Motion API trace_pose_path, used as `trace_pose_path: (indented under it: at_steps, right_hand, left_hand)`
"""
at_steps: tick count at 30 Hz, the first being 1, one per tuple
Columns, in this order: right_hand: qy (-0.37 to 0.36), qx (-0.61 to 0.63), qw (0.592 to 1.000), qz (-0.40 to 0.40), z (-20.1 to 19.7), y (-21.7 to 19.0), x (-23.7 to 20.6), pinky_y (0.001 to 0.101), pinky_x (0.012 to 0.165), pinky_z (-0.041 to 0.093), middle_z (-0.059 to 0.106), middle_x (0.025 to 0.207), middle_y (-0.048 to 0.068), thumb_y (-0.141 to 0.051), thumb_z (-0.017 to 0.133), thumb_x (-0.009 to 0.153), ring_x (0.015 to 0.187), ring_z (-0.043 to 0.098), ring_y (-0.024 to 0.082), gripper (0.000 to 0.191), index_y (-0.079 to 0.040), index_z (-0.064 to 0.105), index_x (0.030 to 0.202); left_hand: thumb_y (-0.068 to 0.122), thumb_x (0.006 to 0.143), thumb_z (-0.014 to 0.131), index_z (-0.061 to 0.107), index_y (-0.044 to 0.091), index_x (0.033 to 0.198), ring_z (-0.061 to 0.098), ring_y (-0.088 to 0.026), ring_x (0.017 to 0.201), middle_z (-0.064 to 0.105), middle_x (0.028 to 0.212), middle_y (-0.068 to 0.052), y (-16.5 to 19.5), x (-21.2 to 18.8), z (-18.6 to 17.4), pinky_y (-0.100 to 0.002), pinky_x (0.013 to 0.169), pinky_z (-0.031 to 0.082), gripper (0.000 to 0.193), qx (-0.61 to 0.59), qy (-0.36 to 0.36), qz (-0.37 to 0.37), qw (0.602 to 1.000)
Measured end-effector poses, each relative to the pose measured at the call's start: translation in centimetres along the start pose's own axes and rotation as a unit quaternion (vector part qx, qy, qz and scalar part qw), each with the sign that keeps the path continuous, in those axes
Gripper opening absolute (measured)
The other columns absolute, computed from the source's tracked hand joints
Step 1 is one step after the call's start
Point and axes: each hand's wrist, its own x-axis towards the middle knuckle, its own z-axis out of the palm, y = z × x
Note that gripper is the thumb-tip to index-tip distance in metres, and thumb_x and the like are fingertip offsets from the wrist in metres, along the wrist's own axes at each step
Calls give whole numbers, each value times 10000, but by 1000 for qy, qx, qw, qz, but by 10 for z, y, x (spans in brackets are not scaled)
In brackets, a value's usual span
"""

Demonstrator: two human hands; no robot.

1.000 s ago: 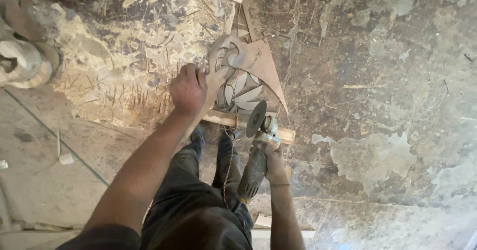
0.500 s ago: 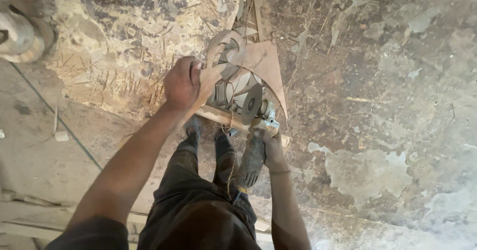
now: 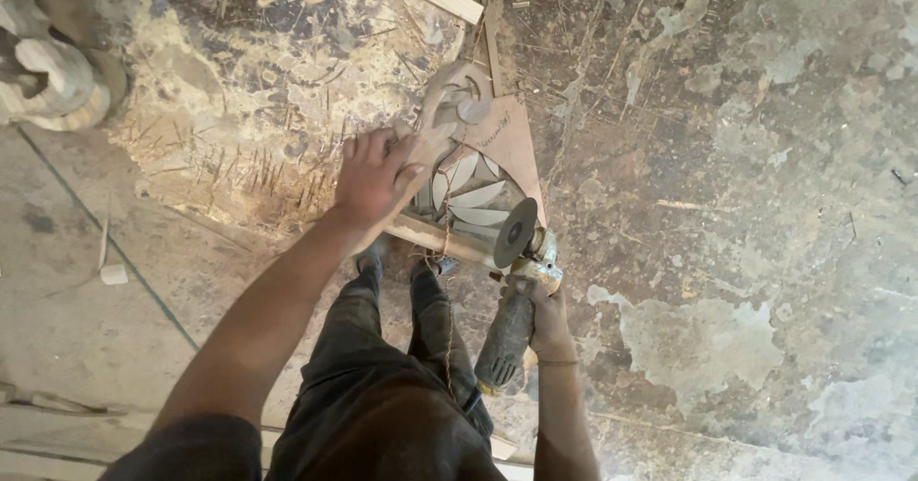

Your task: The person holds a carved wooden ornament piece on the workbench with one hand and uses an angle grinder with the other to grind and smooth its edges and surface. They reposition and turn the piece repeatedly to grind different sections, and briefly handle other carved wood pieces on the bench.

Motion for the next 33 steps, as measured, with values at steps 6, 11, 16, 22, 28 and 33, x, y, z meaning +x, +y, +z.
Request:
trace_pose_path:
  at_steps: [6, 11, 16, 22, 28, 33]
  right_hand:
    - [0, 36, 999, -7, 10, 12, -2, 403, 663, 626, 740, 1002, 202, -33, 638, 831, 774, 716, 275, 396, 31, 608, 1221]
    - [-34, 25, 999, 6, 12, 15, 12, 400, 654, 632, 709, 961, 165, -21, 655, 866, 755, 714, 262, 326, 38, 624, 1185]
    - [-45, -1, 999, 10, 39, 15, 44, 382, 629, 618, 712, 936, 158, -22, 693, 856, 733, 710, 242, 308, 36, 636, 1153]
    - [-53, 7, 999, 5, 68, 19, 76, 345, 597, 604, 726, 914, 110, 4, 728, 798, 720, 708, 203, 366, -34, 609, 1142]
    - [-78, 13, 997, -12, 77, 27, 84, 357, 609, 600, 691, 887, 135, 17, 750, 852, 705, 688, 224, 347, 31, 606, 1168]
    - [-66, 4, 998, 7, 77, 24, 77, 357, 644, 606, 715, 939, 123, 18, 729, 809, 750, 703, 210, 407, -6, 586, 1188]
  left_hand:
    - [329, 1052, 623, 617, 119, 1405, 565, -270, 1079, 571, 1185, -131, 15, 39, 13, -464, 958, 418, 411, -51, 28, -44, 997]
    - [228, 997, 663, 672, 150, 1327, 615, -271, 1025, 620, 1111, -101, -3, 31, 8, -452, 897, 487, 339, -66, 90, 20, 994]
    - [219, 971, 671, 675, 126, 1283, 630, -292, 1017, 643, 1085, -108, -6, 23, 10, -451, 868, 502, 326, -43, 159, 34, 986]
    - [215, 993, 691, 690, 119, 1264, 621, -287, 956, 641, 1029, -101, -4, 21, 15, -448, 846, 502, 288, -54, 124, 32, 990]
    - [199, 978, 704, 691, 110, 1249, 620, -288, 951, 628, 1007, -97, -4, 19, 9, -448, 824, 495, 286, -71, 125, 30, 989]
    - [215, 947, 700, 688, 109, 1268, 613, -283, 968, 624, 1006, -101, -4, 17, 10, -445, 845, 497, 337, -53, 117, 36, 991]
